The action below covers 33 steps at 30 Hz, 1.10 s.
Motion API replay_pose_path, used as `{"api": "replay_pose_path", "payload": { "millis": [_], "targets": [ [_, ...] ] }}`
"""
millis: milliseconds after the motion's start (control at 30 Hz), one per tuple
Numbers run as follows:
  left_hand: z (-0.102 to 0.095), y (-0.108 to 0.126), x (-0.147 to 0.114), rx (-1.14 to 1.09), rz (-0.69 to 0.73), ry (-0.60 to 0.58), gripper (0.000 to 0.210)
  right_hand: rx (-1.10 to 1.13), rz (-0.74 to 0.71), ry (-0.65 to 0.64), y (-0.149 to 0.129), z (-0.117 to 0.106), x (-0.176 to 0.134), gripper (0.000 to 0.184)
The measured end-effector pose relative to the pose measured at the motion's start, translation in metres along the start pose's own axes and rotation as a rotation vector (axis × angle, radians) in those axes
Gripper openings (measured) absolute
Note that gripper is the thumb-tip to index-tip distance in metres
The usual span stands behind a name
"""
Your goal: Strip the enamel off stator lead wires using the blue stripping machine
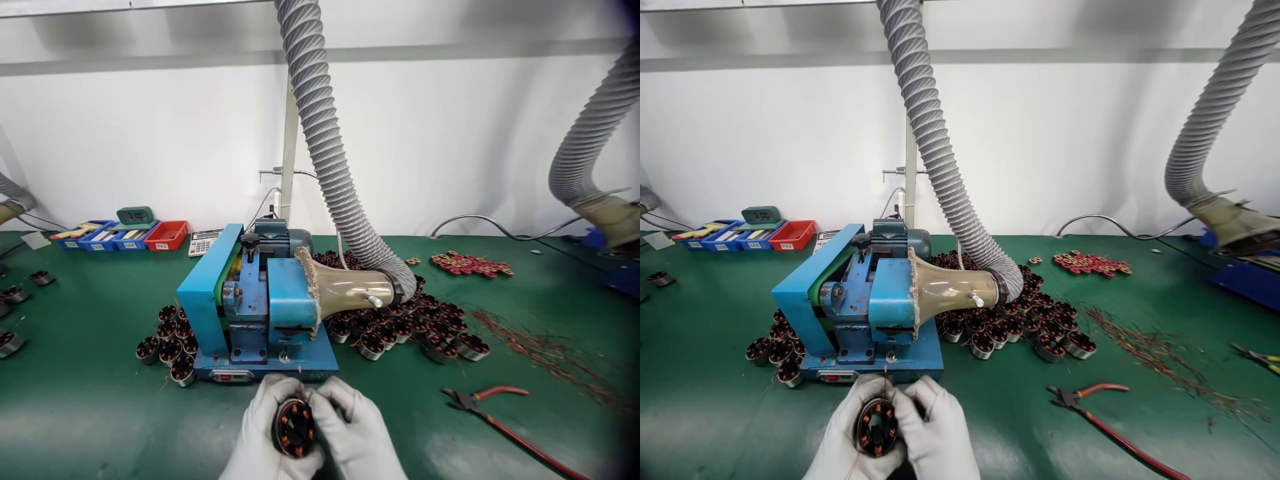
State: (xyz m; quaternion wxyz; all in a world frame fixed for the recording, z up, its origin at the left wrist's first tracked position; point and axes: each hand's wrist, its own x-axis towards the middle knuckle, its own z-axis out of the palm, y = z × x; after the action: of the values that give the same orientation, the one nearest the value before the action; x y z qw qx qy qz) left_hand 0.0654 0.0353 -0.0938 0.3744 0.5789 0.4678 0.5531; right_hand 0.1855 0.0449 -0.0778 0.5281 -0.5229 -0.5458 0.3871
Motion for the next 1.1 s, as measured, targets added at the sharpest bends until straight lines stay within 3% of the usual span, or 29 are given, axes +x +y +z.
{"api": "replay_pose_path", "payload": {
  "millis": [100,233,333,433,500,600,667,800,867,1100],
  "targets": [
    [-0.003,0.009,-0.006,0.078,0.021,0.034,0.04,0.369,0.24,0.075,-0.008,-0.004,0.004,0.041],
    [-0.001,0.015,-0.007,0.039,-0.113,0.054,0.051,0.679,0.392,0.066,-0.018,0.004,0.004,0.026],
    [0.002,0.014,-0.005,-0.037,-0.091,-0.004,0.047,0.615,0.415,0.007,-0.021,0.014,0.004,0.034],
    [0.006,0.013,-0.006,-0.059,-0.069,0.056,0.042,0.593,0.387,0.011,-0.021,0.016,0.013,0.025],
    [0.007,0.012,-0.009,-0.044,-0.055,0.112,0.039,0.714,0.386,0.011,-0.02,0.012,0.022,0.023],
    [0.009,0.009,-0.01,0.019,-0.074,0.164,0.037,0.862,0.349,0.121,-0.015,0.007,0.03,0.023],
    [0.009,0.005,-0.006,0.018,-0.146,0.177,0.041,0.742,0.301,0.157,-0.008,0.008,0.029,0.023],
    [0.011,-0.004,0.015,-0.034,-0.292,0.123,0.045,0.442,0.203,0.072,0.007,0.025,0.021,0.025],
    [0.014,-0.007,0.026,-0.062,-0.335,0.105,0.044,0.385,0.15,0.094,0.011,0.033,0.022,0.024],
    [0.027,-0.008,0.042,-0.113,-0.24,0.122,0.038,0.263,0.136,0.135,0.007,0.031,0.042,0.023]
  ]
}}
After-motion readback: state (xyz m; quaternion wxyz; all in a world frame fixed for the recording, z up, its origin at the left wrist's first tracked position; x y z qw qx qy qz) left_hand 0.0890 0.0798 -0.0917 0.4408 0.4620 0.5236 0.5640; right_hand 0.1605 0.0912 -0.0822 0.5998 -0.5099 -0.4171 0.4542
